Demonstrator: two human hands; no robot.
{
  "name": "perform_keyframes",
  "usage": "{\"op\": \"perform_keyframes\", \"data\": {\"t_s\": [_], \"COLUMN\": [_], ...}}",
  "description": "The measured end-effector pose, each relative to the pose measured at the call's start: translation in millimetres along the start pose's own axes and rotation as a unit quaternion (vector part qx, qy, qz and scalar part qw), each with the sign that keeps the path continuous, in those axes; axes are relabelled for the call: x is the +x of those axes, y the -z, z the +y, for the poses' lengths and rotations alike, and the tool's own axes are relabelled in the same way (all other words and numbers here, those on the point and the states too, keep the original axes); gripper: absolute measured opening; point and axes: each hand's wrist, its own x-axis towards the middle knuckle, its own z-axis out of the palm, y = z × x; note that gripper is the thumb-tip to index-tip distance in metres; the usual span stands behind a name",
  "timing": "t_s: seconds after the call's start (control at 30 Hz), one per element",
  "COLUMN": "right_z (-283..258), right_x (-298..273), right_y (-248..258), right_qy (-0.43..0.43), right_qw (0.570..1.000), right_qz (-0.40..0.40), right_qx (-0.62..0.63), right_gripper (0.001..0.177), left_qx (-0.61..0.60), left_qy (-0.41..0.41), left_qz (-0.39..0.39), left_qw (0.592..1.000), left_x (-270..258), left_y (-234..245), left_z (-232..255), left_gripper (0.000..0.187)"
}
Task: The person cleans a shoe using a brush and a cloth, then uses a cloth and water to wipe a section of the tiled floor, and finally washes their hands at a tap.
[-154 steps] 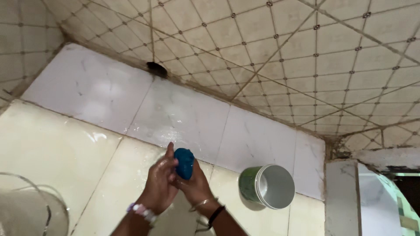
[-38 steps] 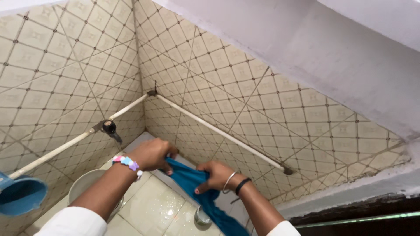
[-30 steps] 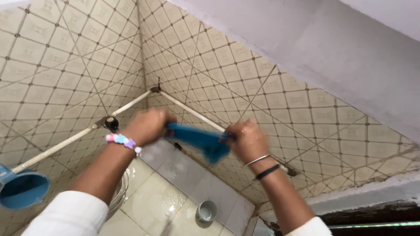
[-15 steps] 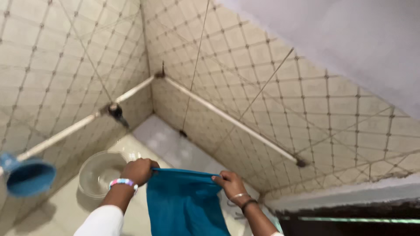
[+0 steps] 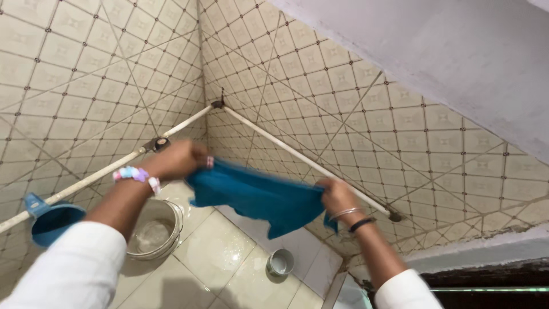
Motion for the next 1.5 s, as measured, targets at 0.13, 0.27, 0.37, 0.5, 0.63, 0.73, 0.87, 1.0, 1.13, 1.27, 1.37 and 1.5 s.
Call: {"op": "perform_keyframes", "data": {"t_s": [0.13, 0.27, 0.37, 0.5, 0.63, 0.73, 0.87, 1.0, 1.13, 1.27, 1.37, 1.5], "right_z": [-47.1, -12.1, 67.8, 158.1, 107.4, 1.7, -125.1, -225.9, -328.6, -449.2, -554.4, -637.5], "right_x": [4.8, -41.1, -59.0, -73.9, -83.8, -77.9, -86.7, -97.8, -77.3, -16.7, 45.2, 79.2], "right_y": [127.2, 78.0, -96.4, -195.4, -201.9, -187.2, -192.8, -235.9, -289.6, -365.6, -433.6, -512.5], "right_qy": [-0.052, 0.305, -0.188, 0.033, -0.026, 0.014, 0.038, 0.122, 0.284, 0.438, 0.358, 0.321], "right_qw": [0.98, 0.815, 0.98, 0.986, 0.976, 0.962, 0.941, 0.906, 0.836, 0.803, 0.86, 0.926], "right_qz": [0.18, 0.482, -0.062, -0.148, -0.194, -0.23, -0.298, -0.391, -0.469, -0.403, -0.31, -0.185], "right_qx": [0.065, 0.098, -0.017, 0.066, 0.098, 0.146, 0.153, 0.108, 0.02, 0.036, -0.189, -0.074], "right_gripper": [0.045, 0.032, 0.043, 0.039, 0.059, 0.018, 0.015, 0.016, 0.018, 0.02, 0.016, 0.025], "left_qx": [-0.214, 0.013, 0.187, 0.067, -0.01, -0.21, -0.24, -0.328, -0.259, -0.216, -0.349, -0.131], "left_qy": [-0.081, -0.335, -0.086, 0.031, 0.082, 0.176, 0.296, 0.39, 0.423, 0.546, 0.421, 0.274], "left_qz": [0.263, 0.543, 0.064, 0.01, 0.123, 0.148, 0.215, 0.294, 0.417, 0.412, 0.563, 0.665], "left_qw": [0.937, 0.77, 0.976, 0.997, 0.989, 0.95, 0.899, 0.809, 0.762, 0.697, 0.62, 0.682], "left_x": [-24.7, -47.7, -44.0, -56.2, -117.4, -188.6, -313.6, -429.4, -498.1, -519.6, -497.7, -434.0], "left_y": [55.1, -15.9, -116.0, -180.4, -174.0, -130.5, -92.4, -80.8, -53.5, 5.5, 47.5, 59.5], "left_z": [79.7, 68.6, -18.4, -148.1, -196.7, -229.8, -279.0, -333.5, -385.9, -434.5, -508.4, -605.8], "left_gripper": [0.022, 0.038, 0.025, 0.026, 0.017, 0.019, 0.013, 0.013, 0.018, 0.025, 0.03, 0.053]}}
